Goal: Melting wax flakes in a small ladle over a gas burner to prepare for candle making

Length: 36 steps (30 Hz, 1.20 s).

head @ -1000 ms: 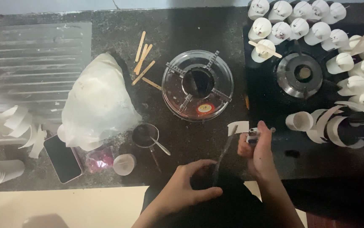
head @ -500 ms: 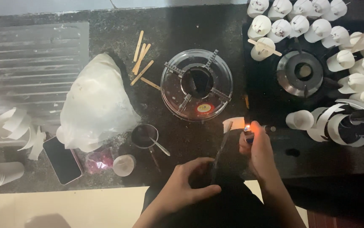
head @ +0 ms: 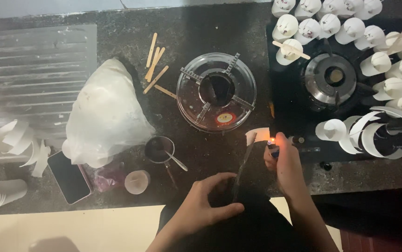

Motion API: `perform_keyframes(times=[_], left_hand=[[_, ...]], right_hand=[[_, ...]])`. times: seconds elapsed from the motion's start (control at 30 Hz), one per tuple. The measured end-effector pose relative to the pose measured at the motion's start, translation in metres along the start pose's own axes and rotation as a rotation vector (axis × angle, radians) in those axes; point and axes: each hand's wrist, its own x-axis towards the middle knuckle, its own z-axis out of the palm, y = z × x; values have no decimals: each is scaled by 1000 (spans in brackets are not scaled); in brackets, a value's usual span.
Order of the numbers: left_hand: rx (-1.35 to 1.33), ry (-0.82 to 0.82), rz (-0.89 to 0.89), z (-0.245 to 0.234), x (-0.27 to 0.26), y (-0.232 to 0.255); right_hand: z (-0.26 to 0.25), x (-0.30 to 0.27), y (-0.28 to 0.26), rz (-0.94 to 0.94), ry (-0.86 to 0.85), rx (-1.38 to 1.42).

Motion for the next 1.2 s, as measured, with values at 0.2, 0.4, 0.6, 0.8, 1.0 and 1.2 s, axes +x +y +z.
perform_keyframes(times=[0.2,0.4,0.6,0.8,1.0,1.2], left_hand=[[-15,-8,25,0,0,-2],[-85,-21,54,2,0,-2],[-80,-19,-11,1,-1,4],[-23,4,26,0,-1,0],[-44,-19,26,0,-1,3],[-24,-16,18,1,0,0]], right_hand=[[7,-6,-11,65,62,21],[-1,11,7,48,27,-9],[4,-3,-7,41,13,-10],[0,1,-1,39,10,11],[0,-3,1,-20,22,-49],[-7,11,12,-8,-6,-65]])
